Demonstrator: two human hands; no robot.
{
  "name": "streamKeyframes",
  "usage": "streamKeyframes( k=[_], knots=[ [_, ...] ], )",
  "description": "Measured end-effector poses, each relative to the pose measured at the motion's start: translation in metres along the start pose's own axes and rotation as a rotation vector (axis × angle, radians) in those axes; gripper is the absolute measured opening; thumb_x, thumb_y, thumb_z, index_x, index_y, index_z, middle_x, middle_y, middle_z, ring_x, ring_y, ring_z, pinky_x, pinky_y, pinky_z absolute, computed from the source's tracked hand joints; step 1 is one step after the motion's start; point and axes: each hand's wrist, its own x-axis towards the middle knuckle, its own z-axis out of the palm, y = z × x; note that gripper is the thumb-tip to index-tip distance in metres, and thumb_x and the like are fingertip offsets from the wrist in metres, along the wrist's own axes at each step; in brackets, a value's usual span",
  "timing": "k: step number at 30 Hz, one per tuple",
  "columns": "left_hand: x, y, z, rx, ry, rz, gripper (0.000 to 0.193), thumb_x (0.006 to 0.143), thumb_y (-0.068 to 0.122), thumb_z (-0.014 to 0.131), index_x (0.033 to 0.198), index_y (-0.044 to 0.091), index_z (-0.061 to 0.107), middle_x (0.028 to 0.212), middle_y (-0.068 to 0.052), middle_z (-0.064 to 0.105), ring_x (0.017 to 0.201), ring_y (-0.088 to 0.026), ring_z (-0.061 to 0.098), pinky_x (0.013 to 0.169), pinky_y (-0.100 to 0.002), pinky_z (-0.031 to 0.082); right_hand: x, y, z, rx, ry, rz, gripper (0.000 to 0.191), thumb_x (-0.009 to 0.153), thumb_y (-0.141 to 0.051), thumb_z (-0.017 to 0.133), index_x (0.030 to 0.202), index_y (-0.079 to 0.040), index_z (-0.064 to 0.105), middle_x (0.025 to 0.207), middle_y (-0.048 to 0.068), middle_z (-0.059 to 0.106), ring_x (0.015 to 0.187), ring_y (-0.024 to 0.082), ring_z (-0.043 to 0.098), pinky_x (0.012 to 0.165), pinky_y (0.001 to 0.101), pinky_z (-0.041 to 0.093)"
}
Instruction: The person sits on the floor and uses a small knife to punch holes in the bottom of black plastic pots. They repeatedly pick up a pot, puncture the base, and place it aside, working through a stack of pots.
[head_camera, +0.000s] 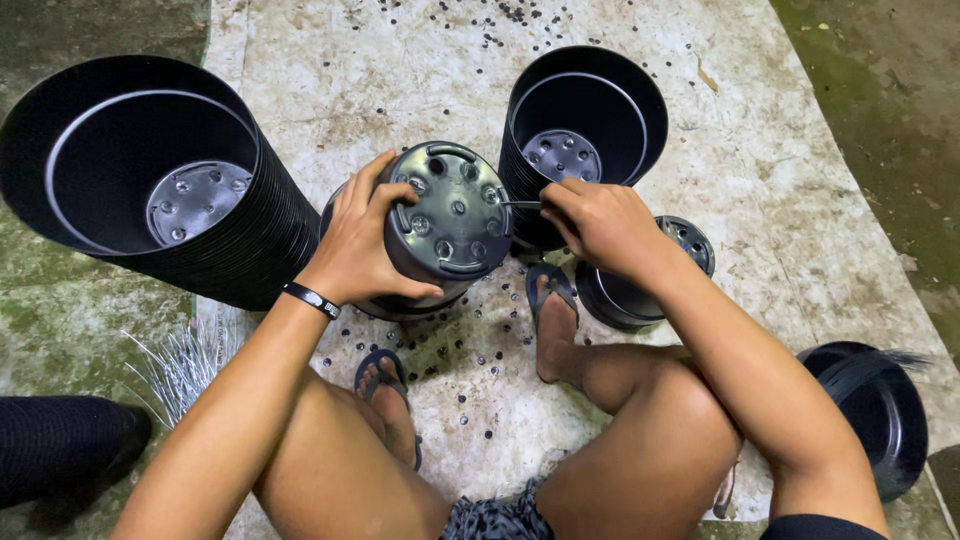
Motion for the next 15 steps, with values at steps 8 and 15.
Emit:
streamKeyframes(
  k=[8,15],
  knots=[
    [0.005,0.006,0.002,0.031,-0.046,0.054,0.11,0.041,0.058,0.097,0.131,0.017,0.048,0.155,-0.028,0.032,0.146,-0.051,0.03,0.117,-0.064,0.024,0.003,-0.005,0.002,-0.16,0.071,-0.141,0.017,0.085,-0.012,0.07,0.1,-0.01,0.066,0.089,0.009,0.062,0.082,0.028,0.065,0.065,0.041,0.054],
    [0.007,0.017,-0.001,0.122,-0.088,0.104,0.104,0.04,0.057,0.097,0.127,0.02,0.052,0.157,-0.027,0.03,0.148,-0.05,0.025,0.118,-0.069,0.019,0.006,-0.019,0.008,-0.182,-0.02,-0.004,0.016,0.094,-0.021,0.068,0.094,-0.006,0.071,0.074,0.011,0.064,0.064,0.033,0.066,0.052,0.0455,0.051]
  ],
)
